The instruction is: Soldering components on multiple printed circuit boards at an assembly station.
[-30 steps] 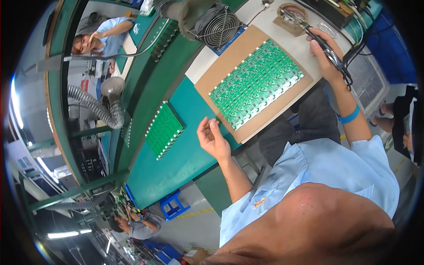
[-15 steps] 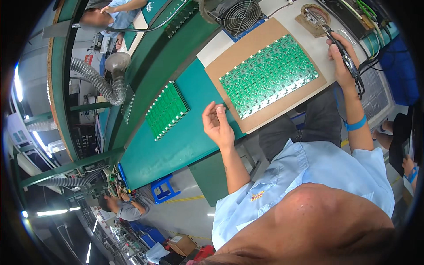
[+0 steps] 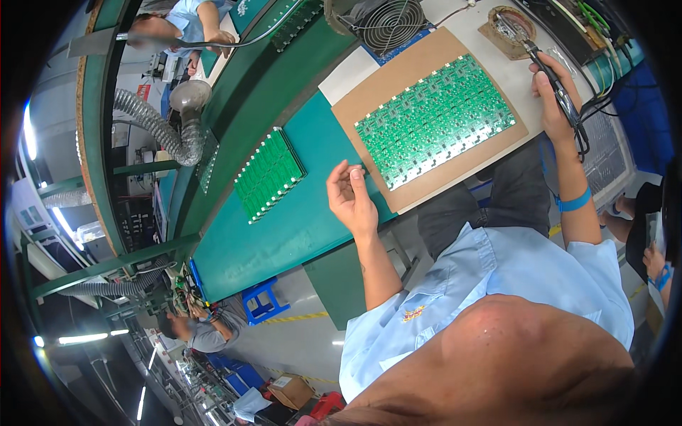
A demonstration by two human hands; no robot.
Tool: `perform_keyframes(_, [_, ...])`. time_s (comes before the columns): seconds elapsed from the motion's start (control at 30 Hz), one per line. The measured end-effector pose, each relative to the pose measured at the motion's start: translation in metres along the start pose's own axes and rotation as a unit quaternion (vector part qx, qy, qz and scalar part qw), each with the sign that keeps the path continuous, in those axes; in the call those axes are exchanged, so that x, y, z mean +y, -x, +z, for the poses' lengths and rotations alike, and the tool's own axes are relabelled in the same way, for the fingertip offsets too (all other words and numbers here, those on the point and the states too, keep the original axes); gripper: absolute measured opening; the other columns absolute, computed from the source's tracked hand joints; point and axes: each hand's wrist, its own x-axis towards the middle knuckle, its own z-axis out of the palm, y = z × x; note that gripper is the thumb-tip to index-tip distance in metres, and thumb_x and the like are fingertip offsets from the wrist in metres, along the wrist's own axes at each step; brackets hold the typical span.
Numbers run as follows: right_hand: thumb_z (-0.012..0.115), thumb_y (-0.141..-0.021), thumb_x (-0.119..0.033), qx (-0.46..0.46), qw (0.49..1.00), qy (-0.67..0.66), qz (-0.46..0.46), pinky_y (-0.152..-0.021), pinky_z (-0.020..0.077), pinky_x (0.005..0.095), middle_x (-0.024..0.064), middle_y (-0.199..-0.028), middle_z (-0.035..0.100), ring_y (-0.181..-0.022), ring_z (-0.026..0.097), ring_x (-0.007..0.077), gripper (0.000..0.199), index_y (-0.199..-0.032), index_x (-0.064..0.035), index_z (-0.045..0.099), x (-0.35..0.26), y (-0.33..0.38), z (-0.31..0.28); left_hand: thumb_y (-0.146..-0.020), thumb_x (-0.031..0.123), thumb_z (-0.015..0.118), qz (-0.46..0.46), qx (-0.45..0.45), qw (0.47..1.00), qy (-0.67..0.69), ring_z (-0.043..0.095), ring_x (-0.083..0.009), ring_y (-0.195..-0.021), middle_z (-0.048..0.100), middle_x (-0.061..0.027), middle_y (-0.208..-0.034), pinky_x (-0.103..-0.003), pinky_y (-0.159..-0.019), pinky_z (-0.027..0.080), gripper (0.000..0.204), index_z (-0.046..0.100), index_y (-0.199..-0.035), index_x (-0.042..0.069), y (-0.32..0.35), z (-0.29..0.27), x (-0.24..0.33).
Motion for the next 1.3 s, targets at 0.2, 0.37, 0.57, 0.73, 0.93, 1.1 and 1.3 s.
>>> perform_keyframes(0.2, [0.064, -0.100, -0.011, 0.005, 1.000, 0.005, 0.001, -0.069, 0.0495, 0.0207, 0.0096, -0.104, 0.073, -0.077, 0.060, 0.0098, 0.033, -0.131, -0.0024, 0.064, 0.000, 0.002, 0.000, -0.101, 0.010, 0.064, 0.007, 0.002, 1.000, -0.006, 0.065, -0.0161, -0.089, 0.069, -0.0114, -0.102, -0.027, -0.084, 0.054, 0.027, 0.060, -0.125, -0.002, 0.003, 0.000, 0.001])
perform_keyframes(0.37, [0.062, -0.101, -0.010, -0.003, 1.000, 0.008, -0.015, -0.068, 0.0496, 0.0214, 0.0125, -0.104, 0.073, -0.076, 0.060, 0.0106, 0.032, -0.132, -0.0008, 0.064, 0.011, -0.001, 0.000, -0.100, 0.008, 0.064, -0.001, 0.027, 0.999, -0.022, 0.065, -0.0161, -0.091, 0.069, -0.0118, -0.102, -0.027, -0.085, 0.054, 0.028, 0.060, -0.125, -0.002, 0.001, 0.000, -0.001])
perform_keyframes(0.57, [0.061, -0.101, -0.010, 0.008, 1.000, 0.017, 0.006, -0.069, 0.0501, 0.0222, 0.0140, -0.103, 0.073, -0.075, 0.059, 0.0109, 0.033, -0.133, 0.0010, 0.063, 0.006, -0.002, 0.001, -0.093, 0.004, 0.068, 0.018, -0.002, 0.999, -0.026, 0.062, -0.0172, -0.089, 0.069, -0.0108, -0.104, -0.028, -0.083, 0.051, 0.029, 0.064, -0.121, -0.001, 0.003, -0.001, -0.002])
perform_keyframes(0.73, [0.061, -0.102, -0.011, 0.013, 1.000, 0.024, 0.006, -0.069, 0.0501, 0.0222, 0.0134, -0.104, 0.073, -0.075, 0.059, 0.0107, 0.034, -0.133, 0.0008, 0.063, 0.006, -0.001, 0.002, -0.090, 0.006, 0.071, 0.104, -0.023, 0.984, -0.142, 0.062, -0.0201, -0.091, 0.069, -0.0107, -0.106, -0.030, -0.082, 0.051, 0.032, 0.065, -0.121, 0.001, 0.002, 0.000, 0.002])
perform_keyframes(0.93, [0.062, -0.100, -0.009, 0.002, 0.999, 0.050, -0.011, -0.072, 0.0514, 0.0225, 0.0097, -0.105, 0.073, -0.076, 0.060, 0.0110, 0.032, -0.130, -0.0005, 0.065, 0.007, -0.002, -0.002, -0.091, 0.018, 0.071, 0.127, -0.062, 0.955, -0.260, 0.059, -0.0299, -0.114, 0.065, -0.0144, -0.127, -0.040, -0.099, 0.047, 0.037, 0.066, -0.125, 0.004, 0.008, 0.000, 0.012])
perform_keyframes(1.1, [0.063, -0.097, -0.008, 0.025, 0.996, -0.031, 0.085, -0.073, 0.0499, 0.0244, 0.0062, -0.103, 0.068, -0.078, 0.059, 0.0127, 0.036, -0.132, -0.0023, 0.061, 0.016, -0.004, -0.002, -0.100, 0.044, 0.059, 0.300, -0.212, 0.877, -0.309, 0.050, -0.0364, -0.135, 0.052, -0.0175, -0.148, -0.047, -0.113, 0.039, 0.054, 0.058, -0.139, 0.006, 0.003, 0.032, 0.044])
perform_keyframes(1.3, [0.062, -0.097, -0.008, -0.008, 0.996, 0.034, 0.080, -0.068, 0.0480, 0.0233, 0.0051, -0.099, 0.067, -0.073, 0.057, 0.0114, 0.031, -0.128, -0.0021, 0.063, 0.057, 0.002, -0.018, -0.103, 0.061, 0.045, -0.049, -0.199, 0.898, 0.390, 0.046, -0.0375, -0.140, 0.046, -0.0181, -0.154, -0.050, -0.117, 0.035, 0.072, 0.046, -0.149, 0.006, 0.001, 0.028, 0.031])
